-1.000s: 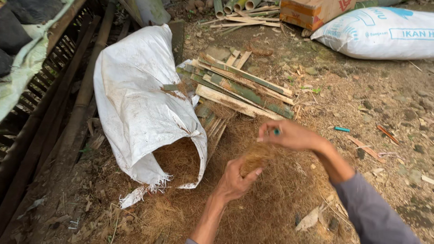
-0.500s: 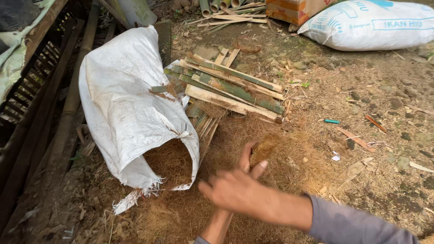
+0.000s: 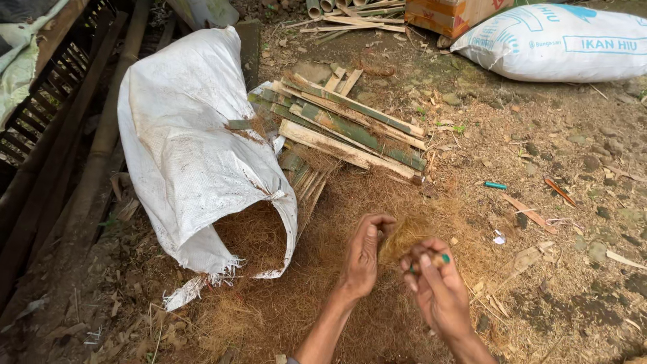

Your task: The person sits on the ground and wraps loose coconut coir fiber around a long wooden stick, pulling handfuls of fiber from a white sack and pressing and rotating the fiber to build up an even coir layer along the stick. They then stand up and set the finished coir roll down on the ground.

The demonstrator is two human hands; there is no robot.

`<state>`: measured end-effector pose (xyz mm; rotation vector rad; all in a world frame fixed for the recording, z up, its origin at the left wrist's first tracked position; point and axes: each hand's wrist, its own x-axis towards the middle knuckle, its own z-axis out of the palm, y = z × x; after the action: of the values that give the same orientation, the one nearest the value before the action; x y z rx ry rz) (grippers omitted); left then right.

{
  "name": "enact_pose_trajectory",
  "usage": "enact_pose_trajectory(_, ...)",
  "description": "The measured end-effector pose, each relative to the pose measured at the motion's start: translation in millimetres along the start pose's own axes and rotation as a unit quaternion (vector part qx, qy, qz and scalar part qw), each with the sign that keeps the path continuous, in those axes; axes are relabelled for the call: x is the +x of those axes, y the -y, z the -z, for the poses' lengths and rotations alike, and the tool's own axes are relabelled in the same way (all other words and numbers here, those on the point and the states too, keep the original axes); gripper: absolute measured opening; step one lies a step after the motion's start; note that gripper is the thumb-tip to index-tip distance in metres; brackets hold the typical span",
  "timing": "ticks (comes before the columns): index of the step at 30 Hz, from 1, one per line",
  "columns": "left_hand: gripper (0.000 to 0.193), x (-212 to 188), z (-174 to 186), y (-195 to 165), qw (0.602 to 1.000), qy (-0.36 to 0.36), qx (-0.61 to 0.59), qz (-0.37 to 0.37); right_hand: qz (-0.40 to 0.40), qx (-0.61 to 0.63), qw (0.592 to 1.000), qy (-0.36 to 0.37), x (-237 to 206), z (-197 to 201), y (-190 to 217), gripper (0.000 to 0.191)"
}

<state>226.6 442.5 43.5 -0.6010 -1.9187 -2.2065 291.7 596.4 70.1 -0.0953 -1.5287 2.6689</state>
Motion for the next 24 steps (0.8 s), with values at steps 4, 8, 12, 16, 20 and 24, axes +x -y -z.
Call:
enact_pose_trajectory(4, 0.039, 3, 1, -17, 0.999, 0.024, 0.024, 0.038, -0.120, -0.153, 0.980, -0.035, 35, 27, 19, 0.042)
enact_pose_trajectory(8, 0.032, 5, 3, -40, 0.994, -0.004, 0.062, 0.086, -0.171, -0.260, 0.947, 0.074, 60, 51, 27, 0.045)
enact_pose_trajectory(12, 0.030, 1, 3, -51, 0.989, -0.051, -0.004, 0.135, -0.181, -0.046, 0.926, 0.328, 71, 50, 41, 0.046)
enact_pose_trajectory(16, 0.028, -5, -1, -45, 0.990, -0.075, -0.094, 0.075, -0.258, -0.460, 0.839, 0.137, 80, 28, 58, 0.041)
enact_pose_trajectory(20, 0.031, -7, -4, -32, 0.969, -0.107, -0.214, 0.059, -0.210, -0.484, 0.786, 0.321, 92, 17, 76, 0.086)
enact_pose_trajectory(24, 0.028, -8, -6, -26, 0.971, -0.120, -0.206, 0.030, -0.145, -0.547, 0.736, 0.371, 102, 13, 79, 0.095)
